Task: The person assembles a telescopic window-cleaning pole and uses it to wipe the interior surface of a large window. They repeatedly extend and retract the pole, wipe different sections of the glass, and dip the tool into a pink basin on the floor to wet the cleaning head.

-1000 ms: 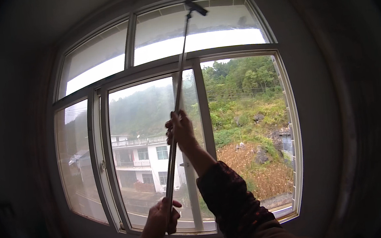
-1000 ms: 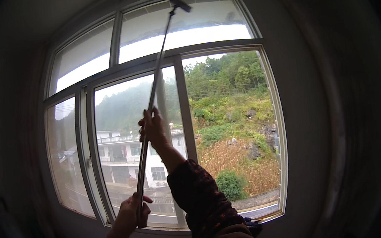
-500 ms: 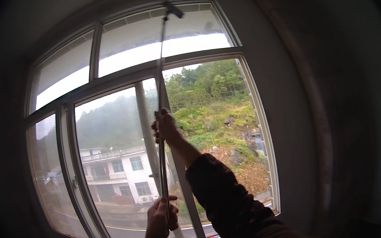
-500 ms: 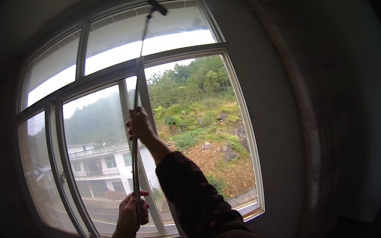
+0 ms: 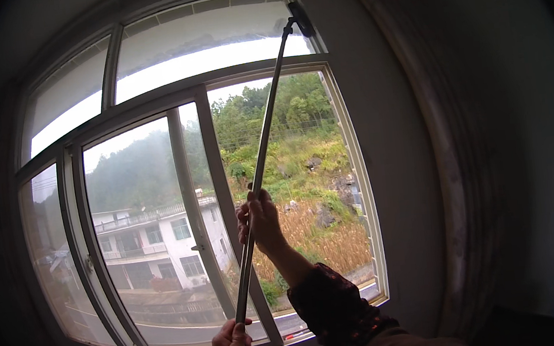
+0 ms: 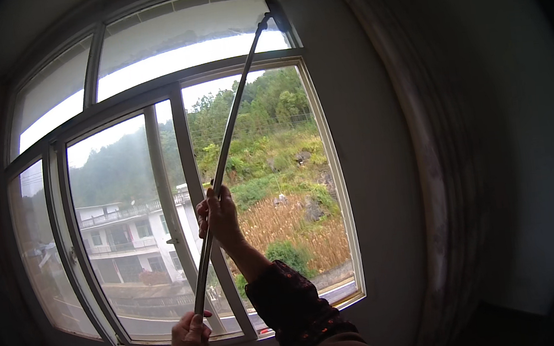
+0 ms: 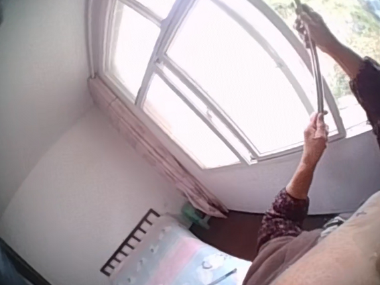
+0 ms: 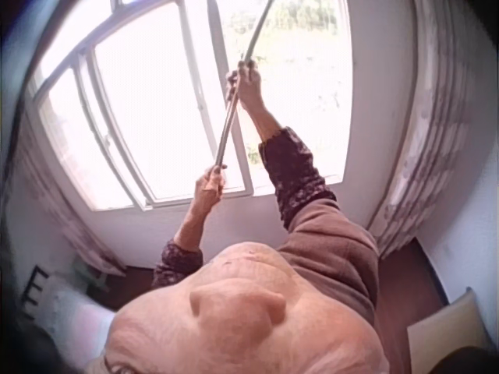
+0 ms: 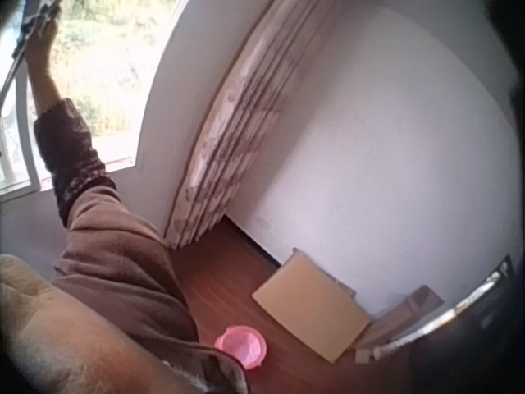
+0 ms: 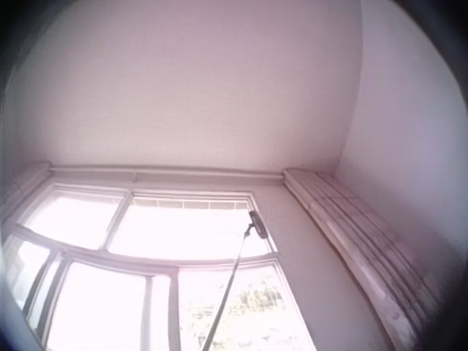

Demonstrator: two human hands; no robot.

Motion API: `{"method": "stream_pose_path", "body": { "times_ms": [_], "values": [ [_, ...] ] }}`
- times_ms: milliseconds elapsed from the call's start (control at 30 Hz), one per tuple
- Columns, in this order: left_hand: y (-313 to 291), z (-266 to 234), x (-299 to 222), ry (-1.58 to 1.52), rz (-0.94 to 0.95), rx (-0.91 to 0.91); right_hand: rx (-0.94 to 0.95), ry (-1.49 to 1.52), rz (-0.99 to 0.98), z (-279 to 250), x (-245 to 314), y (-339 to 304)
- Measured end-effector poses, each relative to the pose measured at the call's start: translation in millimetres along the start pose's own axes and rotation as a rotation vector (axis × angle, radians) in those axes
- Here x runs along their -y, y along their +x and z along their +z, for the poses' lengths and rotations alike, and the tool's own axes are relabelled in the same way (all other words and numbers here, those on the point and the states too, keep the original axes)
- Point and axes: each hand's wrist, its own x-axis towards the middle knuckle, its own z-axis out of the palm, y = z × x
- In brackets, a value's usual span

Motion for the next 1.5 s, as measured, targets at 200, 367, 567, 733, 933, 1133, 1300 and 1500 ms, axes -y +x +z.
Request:
{"method": "stream_pose_path", "body": {
  "times_ms": [200,367,567,733,933,1133,1300,1500],
  "values": [
    [-24,9,20,-0.114,-0.003,-0.138,0.096,-0.07,0.165,35,-14,-24],
    [-22,25,23,-0.252,0.051,-0.186,0.283,-0.123,0.163,53,-23,-4],
    [52,34,-28,-0.092,0.106,-0.114,0.07,-0.236,0.047,22,15,73],
    [124,58,-70,-0.059,0.277,0.01,-0.022,-0.237,-0.052,-16,75,146],
    [103,92,16,-0.209,0.1,-0.021,0.112,-0.256,0.068,-60,36,75],
    [54,110,92,-0.335,-0.008,0.22,0.404,0.528,0.505,-100,20,-8],
    [60,98,85,0.209,0.374,-0.214,0.413,0.553,0.474,-75,25,-6],
    [88,71,19,0.613,0.708,-0.602,0.0,-0.21,-0.167,-13,36,52]
  ]
}}
